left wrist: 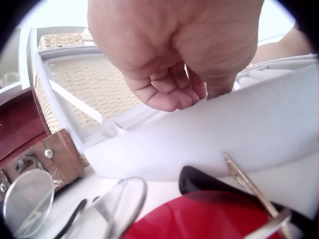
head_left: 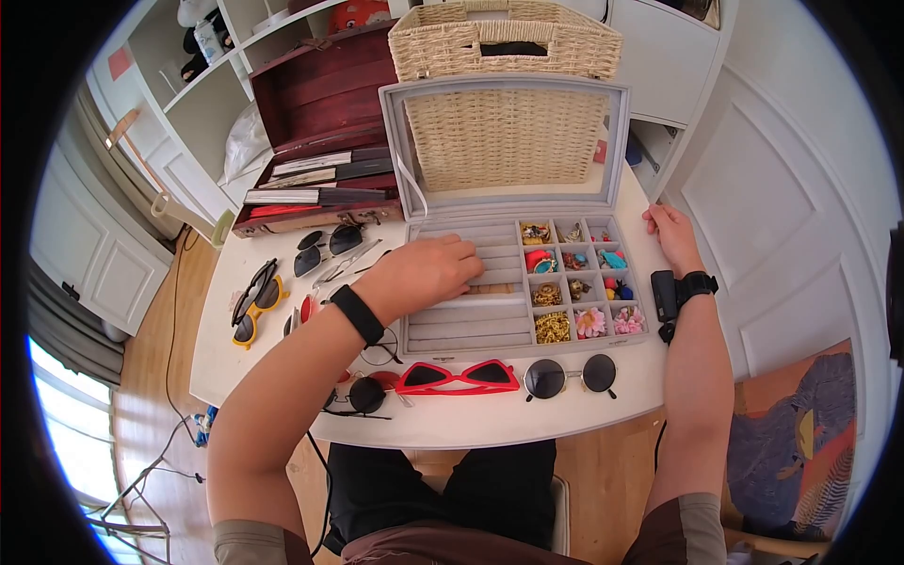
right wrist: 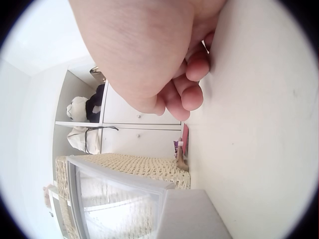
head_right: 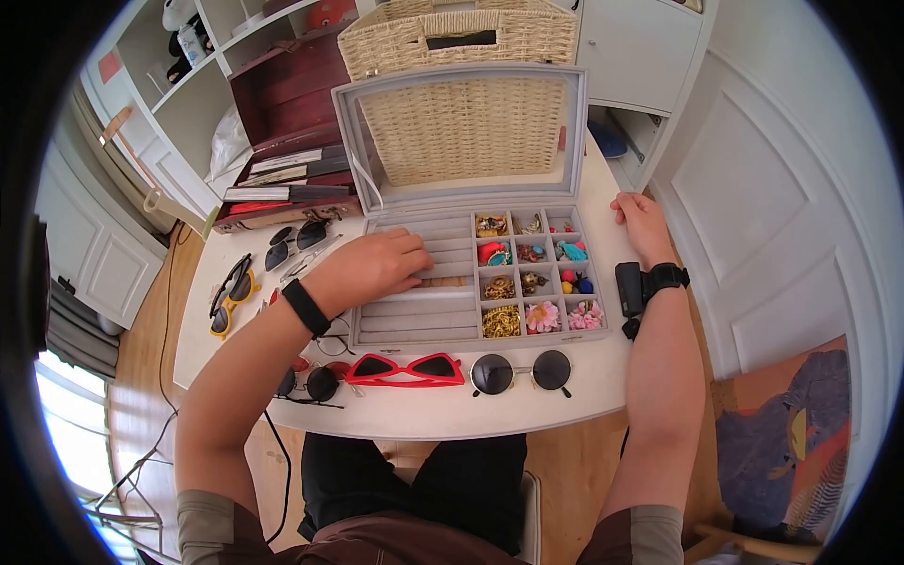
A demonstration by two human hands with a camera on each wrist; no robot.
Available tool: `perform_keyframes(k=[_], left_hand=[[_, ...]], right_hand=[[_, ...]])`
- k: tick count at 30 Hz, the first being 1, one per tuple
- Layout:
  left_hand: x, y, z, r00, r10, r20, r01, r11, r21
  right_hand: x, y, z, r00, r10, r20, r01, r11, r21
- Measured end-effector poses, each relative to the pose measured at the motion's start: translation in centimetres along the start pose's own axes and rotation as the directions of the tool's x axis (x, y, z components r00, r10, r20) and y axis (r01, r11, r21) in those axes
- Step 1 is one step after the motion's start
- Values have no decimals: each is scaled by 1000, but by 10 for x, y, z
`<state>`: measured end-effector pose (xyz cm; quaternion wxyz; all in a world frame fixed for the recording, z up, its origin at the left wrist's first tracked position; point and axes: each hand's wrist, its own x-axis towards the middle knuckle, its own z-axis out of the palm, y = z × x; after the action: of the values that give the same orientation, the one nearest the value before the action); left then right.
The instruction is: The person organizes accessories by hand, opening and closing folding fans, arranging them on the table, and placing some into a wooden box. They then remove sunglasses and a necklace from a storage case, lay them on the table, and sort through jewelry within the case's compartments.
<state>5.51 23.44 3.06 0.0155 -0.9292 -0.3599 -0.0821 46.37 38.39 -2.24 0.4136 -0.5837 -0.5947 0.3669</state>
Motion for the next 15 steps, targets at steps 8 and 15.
perform_keyframes(k=[8,15], left_hand=[[-3,-4,2,998,-52,-23,48,986,-161],[-3,-1,-2,998,-56,-29,54,997,-61]], right_hand=[[-2,-2,0,1000,7,-1,-7,1000,-3],[0,-1,0,1000,7,1,-7,1000,-14]])
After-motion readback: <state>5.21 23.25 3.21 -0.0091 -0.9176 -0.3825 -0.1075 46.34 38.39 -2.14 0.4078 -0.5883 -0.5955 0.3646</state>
